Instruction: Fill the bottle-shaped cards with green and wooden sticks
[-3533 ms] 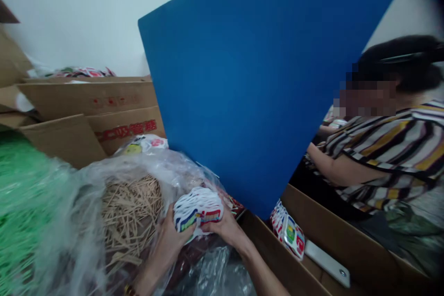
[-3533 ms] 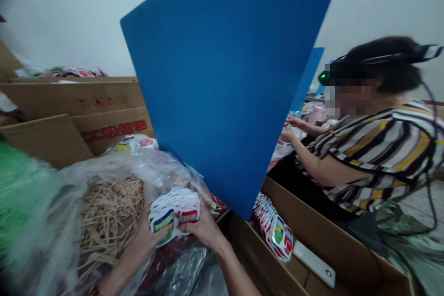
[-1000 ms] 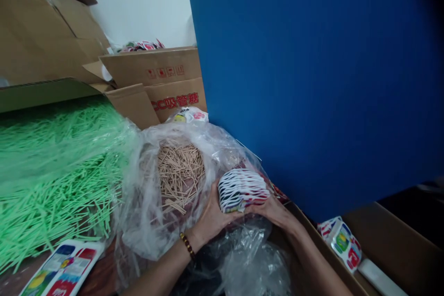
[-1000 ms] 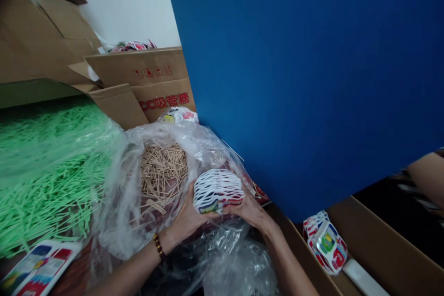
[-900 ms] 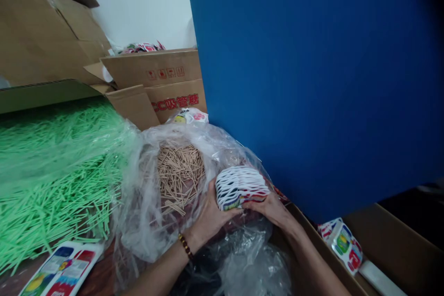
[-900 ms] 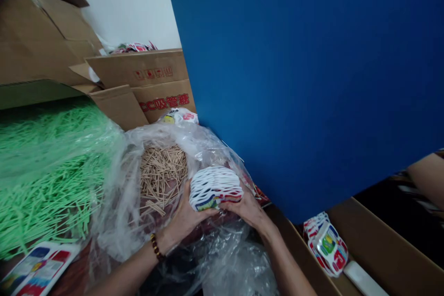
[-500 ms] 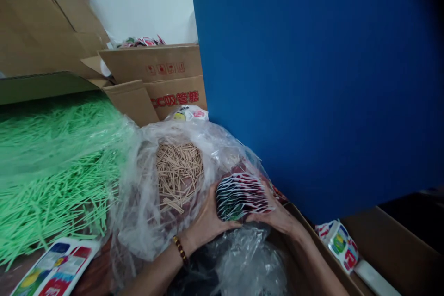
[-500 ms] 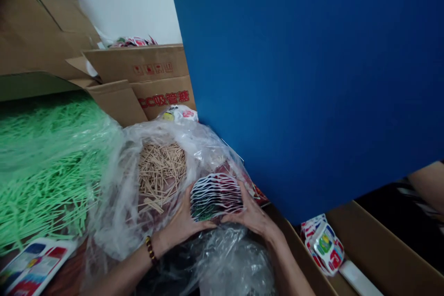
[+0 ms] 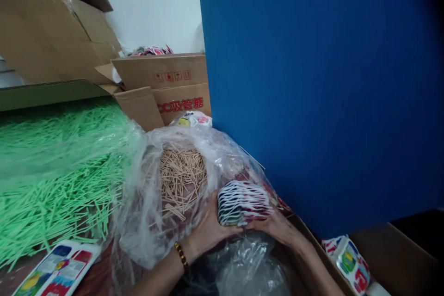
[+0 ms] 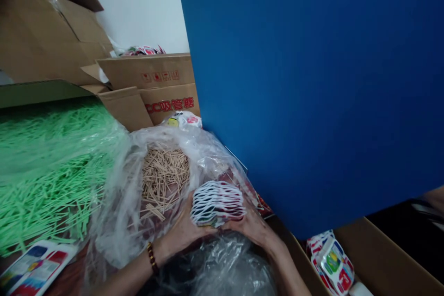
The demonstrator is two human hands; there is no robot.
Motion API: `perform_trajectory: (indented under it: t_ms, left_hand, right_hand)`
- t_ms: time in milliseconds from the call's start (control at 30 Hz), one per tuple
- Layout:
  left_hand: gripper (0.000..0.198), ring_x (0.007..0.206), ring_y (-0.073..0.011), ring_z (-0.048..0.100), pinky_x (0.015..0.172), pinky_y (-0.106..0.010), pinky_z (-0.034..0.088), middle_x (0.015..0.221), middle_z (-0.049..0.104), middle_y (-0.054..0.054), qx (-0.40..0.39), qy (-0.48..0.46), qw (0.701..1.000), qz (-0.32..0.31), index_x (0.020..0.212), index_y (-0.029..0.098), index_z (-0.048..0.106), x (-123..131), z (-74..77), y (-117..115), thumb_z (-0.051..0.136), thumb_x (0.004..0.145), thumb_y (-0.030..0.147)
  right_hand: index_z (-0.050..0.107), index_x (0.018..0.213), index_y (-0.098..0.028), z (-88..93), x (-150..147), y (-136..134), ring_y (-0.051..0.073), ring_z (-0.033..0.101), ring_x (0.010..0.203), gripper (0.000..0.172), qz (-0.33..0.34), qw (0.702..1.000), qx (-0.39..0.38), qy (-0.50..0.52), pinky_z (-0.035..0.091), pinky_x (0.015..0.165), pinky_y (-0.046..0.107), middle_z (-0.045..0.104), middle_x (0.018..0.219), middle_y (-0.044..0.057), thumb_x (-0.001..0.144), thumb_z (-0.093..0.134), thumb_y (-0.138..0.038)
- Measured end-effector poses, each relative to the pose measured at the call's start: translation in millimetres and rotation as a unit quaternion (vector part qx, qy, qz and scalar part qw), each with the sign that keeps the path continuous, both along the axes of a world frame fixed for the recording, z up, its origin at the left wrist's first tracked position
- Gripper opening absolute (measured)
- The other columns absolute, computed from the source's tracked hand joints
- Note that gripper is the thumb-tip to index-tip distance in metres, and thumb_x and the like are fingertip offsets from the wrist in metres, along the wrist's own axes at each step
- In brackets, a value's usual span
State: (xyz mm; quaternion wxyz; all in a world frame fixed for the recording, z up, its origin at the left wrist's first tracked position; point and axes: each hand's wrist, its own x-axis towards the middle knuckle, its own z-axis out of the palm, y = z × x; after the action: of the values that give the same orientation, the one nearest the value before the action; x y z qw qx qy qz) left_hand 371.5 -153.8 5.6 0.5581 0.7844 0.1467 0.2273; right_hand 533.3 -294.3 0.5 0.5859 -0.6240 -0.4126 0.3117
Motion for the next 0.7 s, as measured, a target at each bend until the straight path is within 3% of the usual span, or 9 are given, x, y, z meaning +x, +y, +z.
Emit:
perform_trajectory:
  t_ms: [167, 267, 400, 533, 700]
  left_hand:
    - [0.09, 0.122, -0.0281, 0.051, 0.108, -0.048, 0.037, 0.134, 0.053, -0.011, -0.037, -0.015, 0.999, -0.006, 0.132, 0.023, 0.034, 7.0, -5.9, 4.1, 0.085, 0.058, 0.031]
    - [0.086, 0.123, -0.0277, 0.05, 0.109, -0.047, 0.036, 0.135, 0.052, -0.012, -0.045, -0.023, 0.999, 0.001, 0.132, 0.021, 0.036, 9.6, -0.2, 7.6, 0.084, 0.06, 0.027]
    - [0.085, 0.121, -0.0282, 0.052, 0.107, -0.046, 0.037, 0.132, 0.055, -0.01, -0.048, -0.036, 0.998, 0.019, 0.131, 0.022, 0.041, 2.6, 16.1, 9.5, 0.085, 0.058, 0.021]
    - [0.089, 0.124, -0.0291, 0.05, 0.109, -0.046, 0.035, 0.133, 0.055, -0.009, -0.087, -0.081, 0.993, 0.002, 0.132, 0.024, 0.043, -22.6, 38.3, 11.4, 0.087, 0.055, 0.02]
    - [0.09, 0.124, -0.0293, 0.05, 0.109, -0.047, 0.035, 0.135, 0.055, -0.01, -0.135, -0.104, 0.985, 0.009, 0.138, 0.024, 0.04, -79.3, 64.8, 23.0, 0.085, 0.059, 0.025]
  right_hand:
    - [0.045, 0.136, -0.023, -4.6, 8.0, 6.5, 0.026, 0.055, 0.119, 0.089, 0.04, 0.998, -0.031, 0.027, 0.04, 0.106, 0.047, 0.057, 0.131, 0.01, 0.055, 0.084, -0.029]
    - [0.054, 0.128, -0.022, 1.1, 11.5, 15.1, 0.028, 0.054, 0.12, 0.076, 0.051, 0.998, -0.036, 0.017, 0.037, 0.108, 0.049, 0.062, 0.125, 0.01, 0.057, 0.083, -0.029]
    - [0.059, 0.122, -0.02, 16.8, 7.3, 20.3, 0.032, 0.06, 0.112, 0.065, 0.061, 0.995, -0.061, 0.04, 0.044, 0.1, 0.052, 0.066, 0.118, 0.012, 0.061, 0.081, -0.029]
    - [0.059, 0.121, -0.021, 30.7, -12.0, 24.7, 0.034, 0.061, 0.11, 0.067, 0.081, 0.996, -0.027, -0.001, 0.044, 0.101, 0.051, 0.069, 0.111, 0.012, 0.059, 0.082, -0.028]
    - [0.047, 0.131, -0.023, 46.8, -64.2, 51.4, 0.032, 0.063, 0.106, 0.076, 0.096, 0.995, 0.019, 0.036, 0.053, 0.088, 0.045, 0.065, 0.119, 0.013, 0.063, 0.08, -0.031]
